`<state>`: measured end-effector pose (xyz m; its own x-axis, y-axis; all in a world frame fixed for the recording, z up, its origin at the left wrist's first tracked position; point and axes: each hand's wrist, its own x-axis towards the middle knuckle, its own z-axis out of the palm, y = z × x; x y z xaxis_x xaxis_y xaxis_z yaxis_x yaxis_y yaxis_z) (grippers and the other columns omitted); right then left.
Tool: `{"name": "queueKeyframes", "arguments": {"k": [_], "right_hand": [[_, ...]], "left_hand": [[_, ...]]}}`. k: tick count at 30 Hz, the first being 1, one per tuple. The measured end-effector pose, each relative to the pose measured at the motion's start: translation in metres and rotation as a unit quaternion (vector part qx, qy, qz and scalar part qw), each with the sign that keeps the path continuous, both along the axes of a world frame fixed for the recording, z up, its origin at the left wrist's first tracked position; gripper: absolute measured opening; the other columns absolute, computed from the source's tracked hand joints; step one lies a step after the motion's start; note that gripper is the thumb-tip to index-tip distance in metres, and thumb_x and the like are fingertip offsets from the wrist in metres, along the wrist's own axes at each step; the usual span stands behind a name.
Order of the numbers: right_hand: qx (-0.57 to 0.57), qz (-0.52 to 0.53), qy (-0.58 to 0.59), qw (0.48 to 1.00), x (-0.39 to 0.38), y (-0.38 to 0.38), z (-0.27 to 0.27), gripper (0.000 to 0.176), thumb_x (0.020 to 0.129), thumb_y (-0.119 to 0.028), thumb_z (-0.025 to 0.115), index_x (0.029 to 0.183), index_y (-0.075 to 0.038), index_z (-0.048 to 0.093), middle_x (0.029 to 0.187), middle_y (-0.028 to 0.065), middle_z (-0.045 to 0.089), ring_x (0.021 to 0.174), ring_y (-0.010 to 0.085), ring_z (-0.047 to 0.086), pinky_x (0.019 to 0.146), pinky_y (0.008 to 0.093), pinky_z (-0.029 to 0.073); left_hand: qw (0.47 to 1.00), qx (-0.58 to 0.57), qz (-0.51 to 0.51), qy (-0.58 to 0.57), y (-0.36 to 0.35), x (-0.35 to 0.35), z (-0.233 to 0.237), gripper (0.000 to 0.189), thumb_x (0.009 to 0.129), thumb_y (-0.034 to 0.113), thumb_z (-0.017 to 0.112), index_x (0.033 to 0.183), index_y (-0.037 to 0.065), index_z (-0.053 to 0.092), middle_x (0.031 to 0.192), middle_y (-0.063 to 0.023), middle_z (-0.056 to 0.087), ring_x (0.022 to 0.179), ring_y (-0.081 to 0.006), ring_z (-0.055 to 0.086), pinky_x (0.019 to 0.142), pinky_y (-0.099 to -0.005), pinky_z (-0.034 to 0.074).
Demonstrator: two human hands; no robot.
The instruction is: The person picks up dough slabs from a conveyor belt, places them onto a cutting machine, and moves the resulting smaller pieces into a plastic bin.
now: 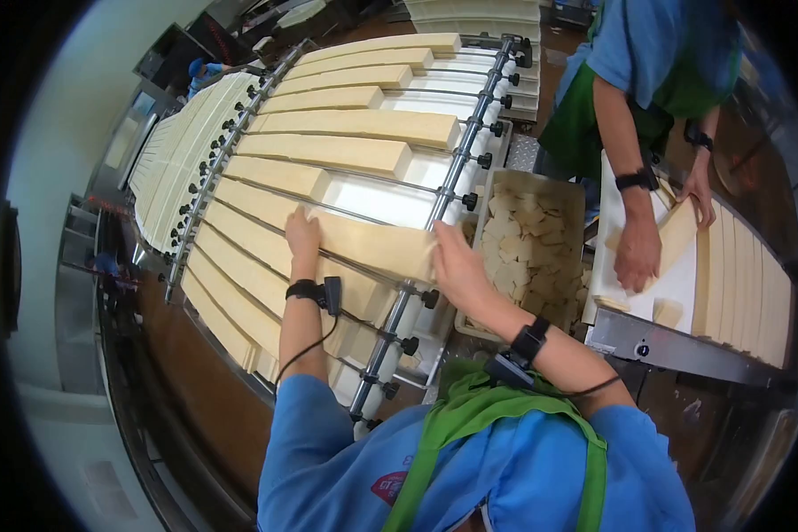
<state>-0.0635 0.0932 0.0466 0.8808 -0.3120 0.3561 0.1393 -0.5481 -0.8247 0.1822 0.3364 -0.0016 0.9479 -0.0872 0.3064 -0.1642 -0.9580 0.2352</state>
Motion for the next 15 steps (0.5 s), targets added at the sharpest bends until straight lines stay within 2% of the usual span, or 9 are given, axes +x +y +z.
{"name": "queueKeyframes", "arguments": {"k": [3, 4, 5, 7, 8, 11, 12, 15], "right_hand": [[0.059, 0.055, 0.015, 0.997, 0.024, 0.023, -0.035, 0.034, 0.082, -0.006, 0.048, 0.115, 0.0, 0.043, 0.1, 0.0184, 0.051, 0.085, 0.0328, 0.054, 0.074, 0.0351, 0.044], [0.038, 0.065, -0.034, 0.997, 0.032, 0.028, -0.053, 0.034, 0.08, -0.006, 0.05, 0.113, 0.001, 0.045, 0.099, 0.0183, 0.052, 0.082, 0.0314, 0.055, 0.071, 0.035, 0.044], [0.046, 0.07, -0.021, 0.996, 0.033, 0.028, -0.05, 0.034, 0.079, -0.006, 0.05, 0.112, 0.001, 0.045, 0.098, 0.0181, 0.053, 0.082, 0.0309, 0.055, 0.071, 0.0351, 0.044], [0.062, 0.071, 0.01, 0.996, 0.029, 0.021, -0.043, 0.035, 0.077, -0.005, 0.05, 0.111, 0.001, 0.046, 0.096, 0.0178, 0.054, 0.08, 0.0299, 0.055, 0.07, 0.0354, 0.044], [0.052, 0.066, -0.016, 0.996, 0.03, 0.016, -0.047, 0.036, 0.075, -0.005, 0.051, 0.11, 0.001, 0.047, 0.093, 0.0169, 0.055, 0.076, 0.0286, 0.055, 0.069, 0.0342, 0.044], [0.114, 0.082, 0.032, 0.99, 0.014, 0.004, -0.034, 0.032, 0.074, -0.006, 0.049, 0.105, 0.001, 0.05, 0.093, 0.0221, 0.054, 0.084, 0.0382, 0.054, 0.074, 0.0392, 0.043], [0.117, 0.069, 0.018, 0.991, 0.008, 0.004, -0.034, 0.033, 0.073, -0.007, 0.051, 0.105, 0.001, 0.051, 0.093, 0.0209, 0.055, 0.083, 0.0368, 0.054, 0.073, 0.0382, 0.043], [0.114, 0.039, 0.014, 0.993, -0.009, -0.007, -0.027, 0.033, 0.072, -0.008, 0.052, 0.104, 0.0, 0.051, 0.091, 0.0191, 0.055, 0.083, 0.0365, 0.054, 0.072, 0.0385, 0.044]], "left_hand": [[0.969, -0.021, -0.166, -0.184, -0.031, -0.029, 0.01, 0.049, 0.071, 0.012, 0.064, 0.116, 0.003, 0.048, 0.117, -0.0197, 0.047, 0.11, -0.0351, 0.043, 0.09, -0.0413, 0.036], [0.955, -0.151, -0.234, -0.104, -0.049, -0.05, 0.018, 0.047, 0.07, 0.012, 0.065, 0.114, 0.003, 0.049, 0.118, -0.0195, 0.046, 0.11, -0.0351, 0.042, 0.091, -0.0417, 0.034], [0.915, -0.276, -0.295, -0.018, -0.064, -0.073, 0.026, 0.045, 0.07, 0.012, 0.065, 0.112, 0.003, 0.05, 0.118, -0.0193, 0.045, 0.111, -0.0351, 0.041, 0.093, -0.0422, 0.033], [0.89, -0.269, -0.367, 0.019, -0.085, -0.112, 0.034, 0.042, 0.072, 0.011, 0.063, 0.111, 0.003, 0.051, 0.117, -0.0204, 0.047, 0.11, -0.0356, 0.043, 0.093, -0.0394, 0.034], [0.875, -0.265, -0.402, 0.043, -0.088, -0.129, 0.031, 0.04, 0.072, 0.011, 0.062, 0.11, 0.003, 0.052, 0.116, -0.0209, 0.047, 0.11, -0.0358, 0.043, 0.094, -0.0381, 0.034], [0.904, -0.141, -0.404, 0.014, -0.086, -0.137, 0.013, 0.035, 0.074, 0.01, 0.061, 0.107, 0.006, 0.055, 0.118, -0.0201, 0.046, 0.109, -0.0353, 0.044, 0.092, -0.0383, 0.035], [0.906, -0.154, -0.393, 0.021, -0.085, -0.136, 0.014, 0.027, 0.073, 0.011, 0.061, 0.099, 0.009, 0.06, 0.12, -0.0199, 0.045, 0.109, -0.0347, 0.044, 0.089, -0.0393, 0.035], [0.901, -0.03, -0.432, -0.039, -0.081, -0.133, 0.021, 0.021, 0.071, 0.012, 0.062, 0.092, 0.011, 0.063, 0.121, -0.0198, 0.045, 0.11, -0.0343, 0.043, 0.089, -0.0424, 0.035]]}}
